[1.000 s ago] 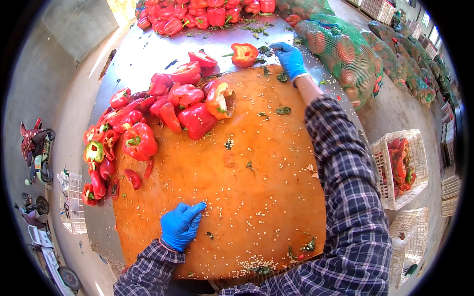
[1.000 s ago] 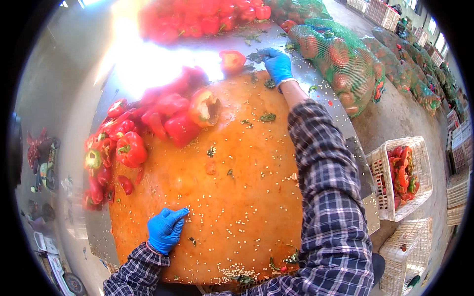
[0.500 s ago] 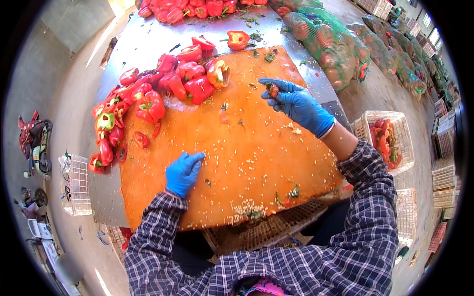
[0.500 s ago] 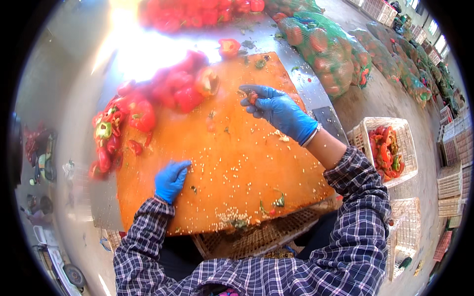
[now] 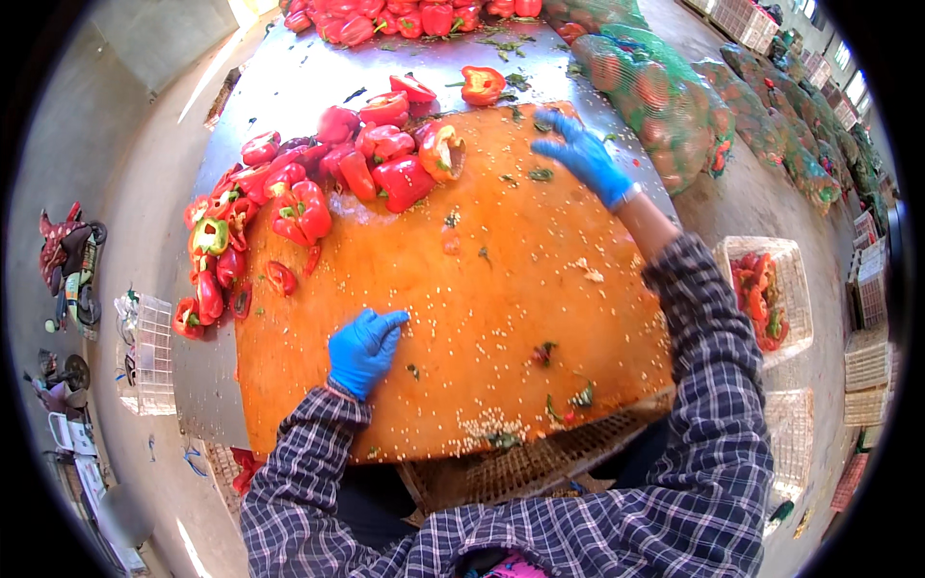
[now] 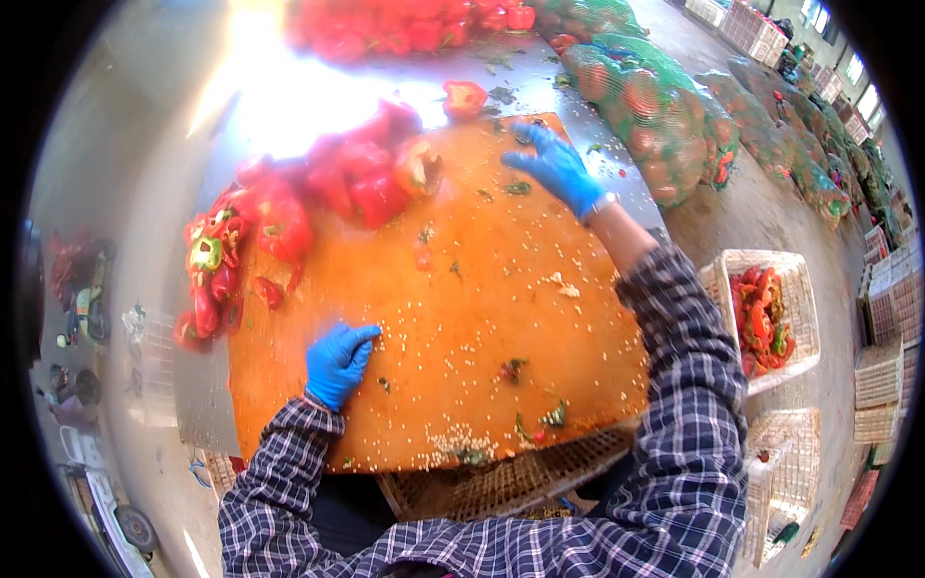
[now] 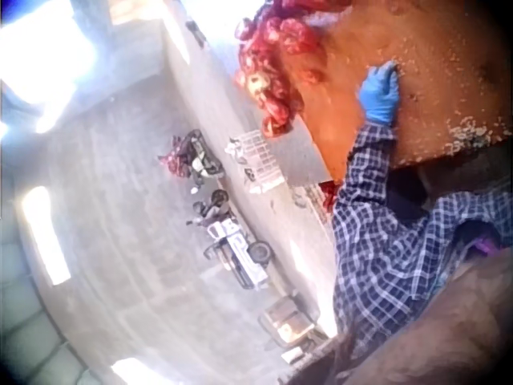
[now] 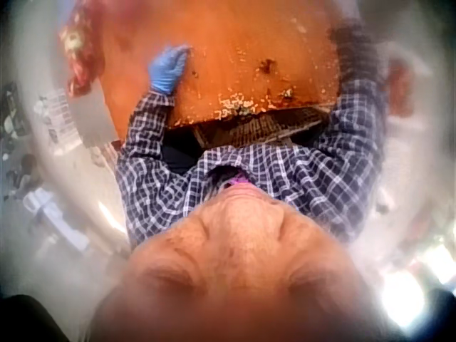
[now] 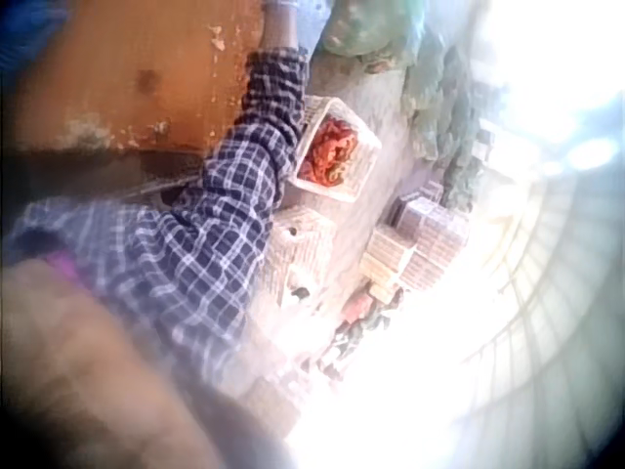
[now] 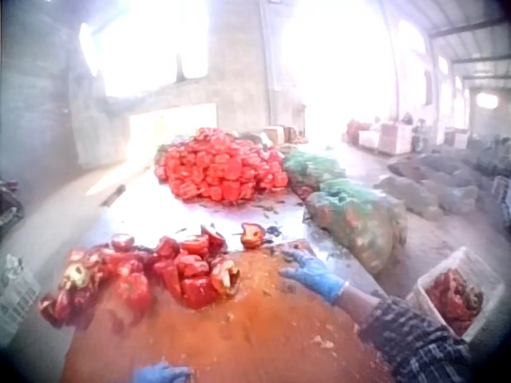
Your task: The person removes the stems and seeds from red bell peppers by hand. They place the cleaned peppers into a white basket and discard the seeds and stems into a container below the table.
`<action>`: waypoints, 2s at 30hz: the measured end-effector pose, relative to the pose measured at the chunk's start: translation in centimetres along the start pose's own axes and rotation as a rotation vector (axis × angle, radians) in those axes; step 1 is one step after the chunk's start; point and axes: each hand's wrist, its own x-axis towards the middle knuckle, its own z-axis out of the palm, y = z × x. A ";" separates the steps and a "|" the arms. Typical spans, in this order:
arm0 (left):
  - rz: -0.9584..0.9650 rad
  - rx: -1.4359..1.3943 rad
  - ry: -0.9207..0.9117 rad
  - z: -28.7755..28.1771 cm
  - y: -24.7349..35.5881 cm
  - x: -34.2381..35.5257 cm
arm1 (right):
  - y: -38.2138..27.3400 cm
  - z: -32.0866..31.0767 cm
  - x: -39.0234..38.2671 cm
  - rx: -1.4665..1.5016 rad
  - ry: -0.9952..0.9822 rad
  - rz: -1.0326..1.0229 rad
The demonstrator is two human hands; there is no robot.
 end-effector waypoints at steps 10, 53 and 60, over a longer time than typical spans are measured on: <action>-0.122 -0.014 -0.112 -0.8 0.8 0.6 | 3.0 10.3 15.8 -0.594 0.162 0.103; -0.486 -2.246 0.379 2.2 16.8 -12.9 | -22.7 5.8 -33.2 0.282 -0.367 0.047; -0.521 -1.904 0.311 2.5 19.3 -12.6 | -19.0 10.1 -33.9 0.566 -0.430 0.027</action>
